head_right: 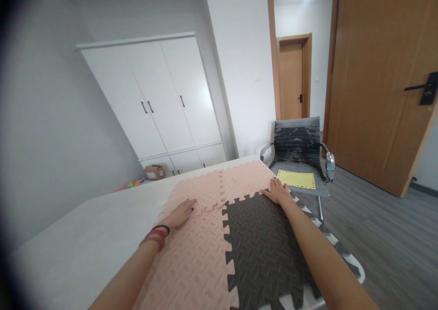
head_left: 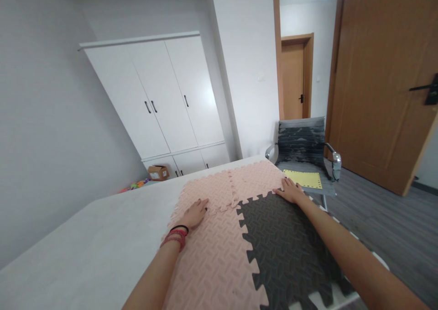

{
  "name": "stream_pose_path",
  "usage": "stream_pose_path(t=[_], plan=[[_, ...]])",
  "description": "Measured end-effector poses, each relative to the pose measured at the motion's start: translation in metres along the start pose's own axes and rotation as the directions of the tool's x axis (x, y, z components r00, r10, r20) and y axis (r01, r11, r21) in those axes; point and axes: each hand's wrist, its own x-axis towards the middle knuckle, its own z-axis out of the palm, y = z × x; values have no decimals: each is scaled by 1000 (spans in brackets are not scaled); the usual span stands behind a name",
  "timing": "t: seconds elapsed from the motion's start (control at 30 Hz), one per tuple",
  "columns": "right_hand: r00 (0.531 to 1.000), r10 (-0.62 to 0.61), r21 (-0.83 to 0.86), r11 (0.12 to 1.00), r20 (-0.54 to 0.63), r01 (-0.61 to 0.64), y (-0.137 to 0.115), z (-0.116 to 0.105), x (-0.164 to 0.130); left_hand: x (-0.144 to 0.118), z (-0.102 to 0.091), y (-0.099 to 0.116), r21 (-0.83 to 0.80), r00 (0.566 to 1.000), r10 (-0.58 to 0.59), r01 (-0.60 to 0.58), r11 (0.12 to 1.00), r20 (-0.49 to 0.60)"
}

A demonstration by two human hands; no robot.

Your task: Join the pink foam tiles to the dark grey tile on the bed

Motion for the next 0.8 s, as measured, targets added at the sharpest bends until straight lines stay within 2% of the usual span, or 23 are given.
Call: stream_pose_path(t=[0.2, 0.33, 0.47, 0.6, 0.7, 0.8], plan=[[1000, -3, -26, 1000, -4, 3, -4, -6, -7, -6, 9, -3, -45, 999, -25, 26, 999, 28], [997, -53, -67, 997, -60, 49, -24, -22, -19, -6, 13, -1, -67, 998, -53, 54, 996, 18], [959, -271, -85, 961, -83, 264, -71, -33, -36, -6, 16, 0, -74, 998, -65, 65, 995, 1], [871, -491, -24, 871, -19, 490, -135, -25, -48, -8, 19, 0, -67, 998, -65, 63, 996, -26], [825, -564, 27, 825, 5, 564, -175, -13, -48, -9, 21, -1, -61, 997, -69, 67, 996, -26], [818, -574, 54, 819, 38, 572, -196, -3, -43, -8, 23, -2, -54, 997, -73, 73, 996, -5]])
